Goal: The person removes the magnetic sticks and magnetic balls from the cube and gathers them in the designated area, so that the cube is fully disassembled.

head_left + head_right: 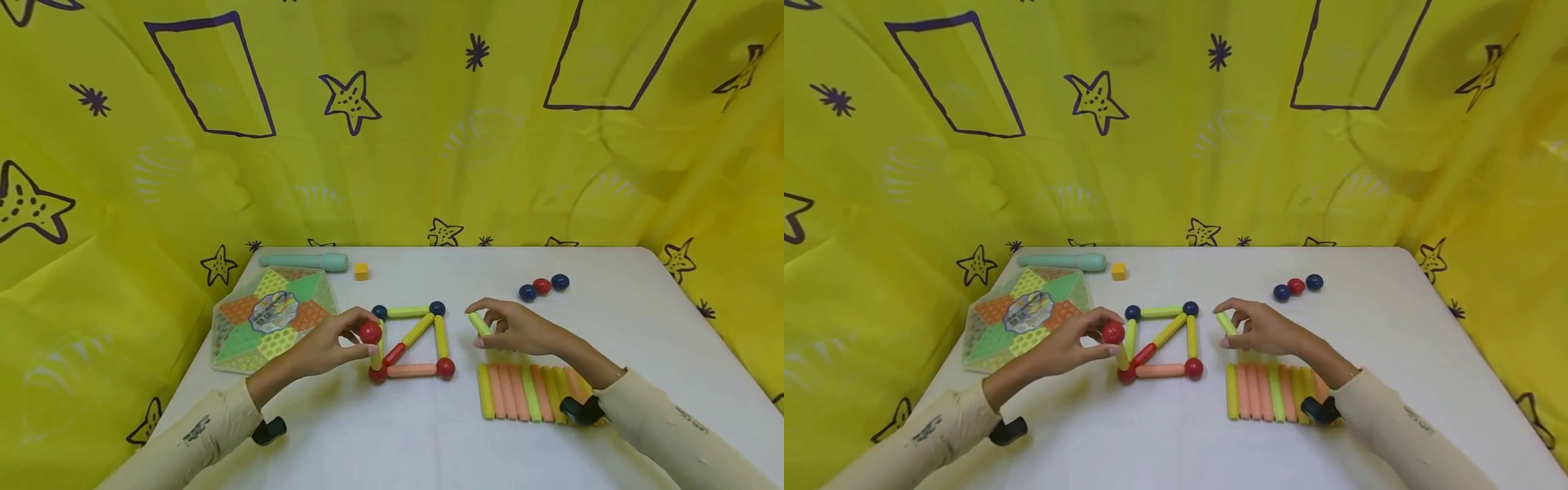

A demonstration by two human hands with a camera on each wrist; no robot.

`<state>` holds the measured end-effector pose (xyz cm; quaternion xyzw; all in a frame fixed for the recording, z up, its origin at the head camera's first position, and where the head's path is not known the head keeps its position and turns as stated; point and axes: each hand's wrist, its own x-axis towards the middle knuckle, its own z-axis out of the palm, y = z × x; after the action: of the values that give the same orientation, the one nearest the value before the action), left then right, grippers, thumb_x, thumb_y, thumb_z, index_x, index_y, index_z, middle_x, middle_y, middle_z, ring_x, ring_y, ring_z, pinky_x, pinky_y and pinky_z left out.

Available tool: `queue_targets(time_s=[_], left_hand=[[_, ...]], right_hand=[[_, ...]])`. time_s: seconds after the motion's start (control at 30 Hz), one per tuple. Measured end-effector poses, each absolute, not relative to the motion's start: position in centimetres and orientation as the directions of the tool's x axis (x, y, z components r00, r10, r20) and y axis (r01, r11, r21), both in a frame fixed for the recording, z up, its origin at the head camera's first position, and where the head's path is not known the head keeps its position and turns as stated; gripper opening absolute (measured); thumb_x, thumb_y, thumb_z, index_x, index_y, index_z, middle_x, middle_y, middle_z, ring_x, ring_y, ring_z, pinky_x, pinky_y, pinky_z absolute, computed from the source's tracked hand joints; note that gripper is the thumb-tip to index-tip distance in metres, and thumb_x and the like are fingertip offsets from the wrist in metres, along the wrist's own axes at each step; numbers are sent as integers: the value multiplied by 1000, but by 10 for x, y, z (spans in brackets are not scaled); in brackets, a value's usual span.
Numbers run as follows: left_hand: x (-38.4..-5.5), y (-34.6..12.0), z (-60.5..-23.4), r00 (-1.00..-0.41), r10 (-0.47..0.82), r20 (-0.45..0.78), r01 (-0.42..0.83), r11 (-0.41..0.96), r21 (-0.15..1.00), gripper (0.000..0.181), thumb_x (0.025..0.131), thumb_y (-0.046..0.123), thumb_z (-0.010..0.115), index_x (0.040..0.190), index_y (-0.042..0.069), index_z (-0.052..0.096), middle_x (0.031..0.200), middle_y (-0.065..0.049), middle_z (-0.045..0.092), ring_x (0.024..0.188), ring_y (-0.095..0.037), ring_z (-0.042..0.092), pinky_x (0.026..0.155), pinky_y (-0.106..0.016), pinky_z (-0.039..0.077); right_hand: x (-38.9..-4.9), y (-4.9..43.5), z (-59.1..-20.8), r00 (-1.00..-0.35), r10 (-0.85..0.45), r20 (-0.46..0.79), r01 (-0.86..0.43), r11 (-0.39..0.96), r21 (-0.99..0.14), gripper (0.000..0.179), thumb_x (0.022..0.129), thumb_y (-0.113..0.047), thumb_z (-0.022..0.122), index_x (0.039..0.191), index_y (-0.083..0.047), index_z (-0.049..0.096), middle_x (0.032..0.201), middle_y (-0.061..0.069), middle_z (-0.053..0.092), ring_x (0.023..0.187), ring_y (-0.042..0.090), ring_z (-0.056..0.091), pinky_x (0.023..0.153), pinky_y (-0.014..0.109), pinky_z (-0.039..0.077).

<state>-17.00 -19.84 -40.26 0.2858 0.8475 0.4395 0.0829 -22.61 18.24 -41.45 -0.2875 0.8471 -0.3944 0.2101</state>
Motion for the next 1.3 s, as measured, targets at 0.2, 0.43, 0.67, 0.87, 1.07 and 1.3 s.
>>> queue_targets(time_s=[0.2, 0.43, 0.67, 0.87, 1.07, 1.3], left_hand=[[-170, -198, -403, -833, 544, 98, 398, 467, 790, 43, 92, 23, 75, 128, 6, 58, 107, -1, 67, 98, -14, 64, 86, -29, 55], [-169, -198, -406, -838, 534, 110, 397, 459, 795, 44, 92, 21, 75, 128, 4, 57, 107, -3, 68, 97, -15, 64, 84, -28, 55], [-169, -199, -408, -837, 531, 127, 406, 450, 795, 42, 92, 20, 75, 128, 5, 58, 107, -3, 69, 97, -14, 65, 84, -28, 56], [-169, -200, -408, -846, 519, 122, 398, 463, 792, 41, 92, 22, 75, 127, 10, 58, 107, -2, 69, 97, -14, 65, 84, -29, 56], [-169, -200, -407, -845, 521, 117, 398, 467, 790, 43, 92, 22, 75, 127, 6, 58, 107, -3, 69, 97, -15, 65, 84, -29, 56], [-170, -199, -407, -849, 516, 109, 387, 469, 794, 43, 91, 21, 76, 127, 9, 58, 108, -3, 68, 97, -15, 65, 84, -27, 56]], right_hand=[[-228, 218, -420, -766, -619, -174, -276, 561, -781, 66, 88, -18, 78, 143, 0, 46, 103, 12, 64, 69, 16, 56, 58, 24, 48], [-230, 251, -424, -774, -606, -182, -260, 567, -781, 66, 88, -15, 77, 141, 8, 45, 95, 9, 65, 63, 10, 54, 56, 23, 48], [-233, 274, -425, -834, -540, -113, -362, 690, -627, 63, 82, -30, 84, 130, 0, 58, 94, 4, 63, 73, 15, 57, 65, 24, 51], [-238, 282, -430, -840, -512, -177, -351, 763, -543, 62, 80, -33, 85, 128, -1, 60, 93, 2, 63, 84, 18, 54, 69, 28, 48], [-243, 280, -433, -829, -470, -303, -289, 824, -487, 65, 79, -35, 85, 129, 0, 60, 89, 1, 61, 85, 19, 54, 70, 32, 45], [-245, 277, -436, -818, -458, -348, -256, 831, -493, 68, 78, -34, 86, 128, 2, 59, 84, 1, 58, 79, 17, 52, 67, 31, 43]])
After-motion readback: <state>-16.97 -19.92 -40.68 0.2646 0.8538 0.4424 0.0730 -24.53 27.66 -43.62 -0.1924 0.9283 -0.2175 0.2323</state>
